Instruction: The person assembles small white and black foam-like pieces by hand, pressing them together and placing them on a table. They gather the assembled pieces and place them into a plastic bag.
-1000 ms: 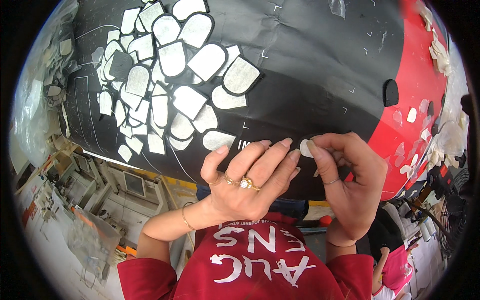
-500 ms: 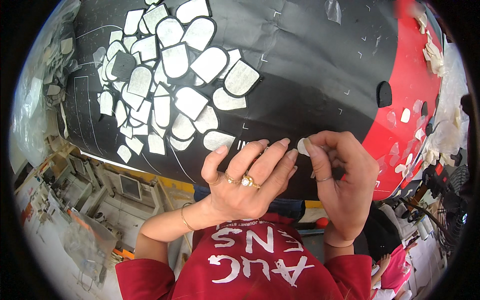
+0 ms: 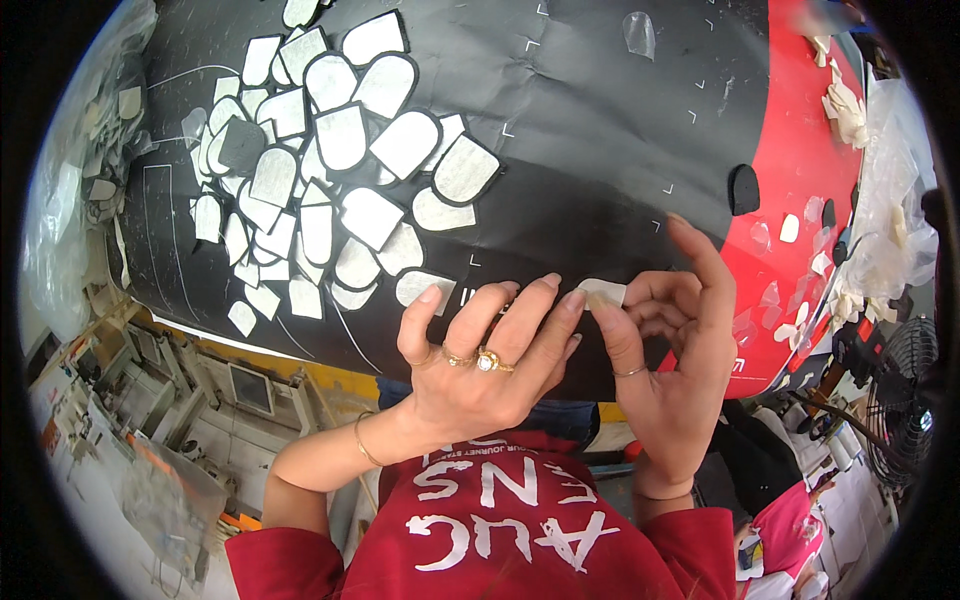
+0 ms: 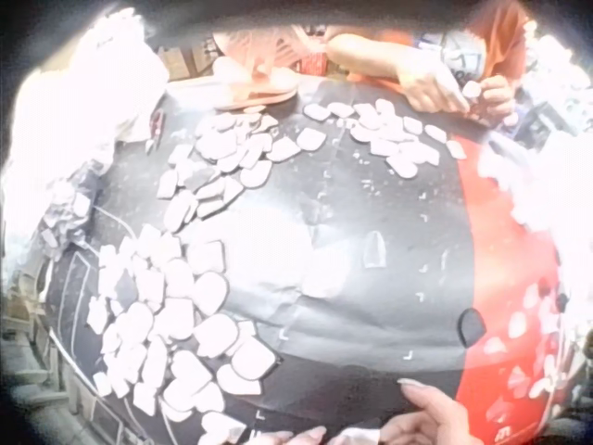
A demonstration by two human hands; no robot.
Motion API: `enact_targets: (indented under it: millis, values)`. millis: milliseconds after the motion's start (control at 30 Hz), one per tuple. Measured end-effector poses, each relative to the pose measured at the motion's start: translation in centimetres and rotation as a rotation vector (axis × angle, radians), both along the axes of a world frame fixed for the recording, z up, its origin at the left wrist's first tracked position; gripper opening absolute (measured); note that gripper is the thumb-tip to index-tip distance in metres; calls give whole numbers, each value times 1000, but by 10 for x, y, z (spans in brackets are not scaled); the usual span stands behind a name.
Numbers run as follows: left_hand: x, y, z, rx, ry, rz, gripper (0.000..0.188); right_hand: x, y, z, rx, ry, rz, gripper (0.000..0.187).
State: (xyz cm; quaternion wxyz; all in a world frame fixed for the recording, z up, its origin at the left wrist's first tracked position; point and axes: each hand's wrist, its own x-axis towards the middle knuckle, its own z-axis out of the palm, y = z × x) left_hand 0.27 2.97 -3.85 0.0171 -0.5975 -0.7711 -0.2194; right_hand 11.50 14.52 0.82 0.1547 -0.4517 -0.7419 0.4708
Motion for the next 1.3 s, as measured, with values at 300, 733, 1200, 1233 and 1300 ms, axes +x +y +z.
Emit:
enact_targets:
  millis: [300,733,1200,1233,1300]
  values:
    - [-1,0,0,0,12,-16,29,2,-13,-15,139,3,-103,59]
    - [-1,0,-3,32,-24,-10,30,11,-17,-19,433,-102,45,21]
    - [-8,-2,5,53,-298,-26,35,33,-22,-7,71,133,-57,9]
    - [-10,-3,8,51,-415,-18,36,32,-21,-7,84,131,-34,10]
    - [-13,-5,12,83,-393,-33,36,28,-21,-8,120,125,16,10]
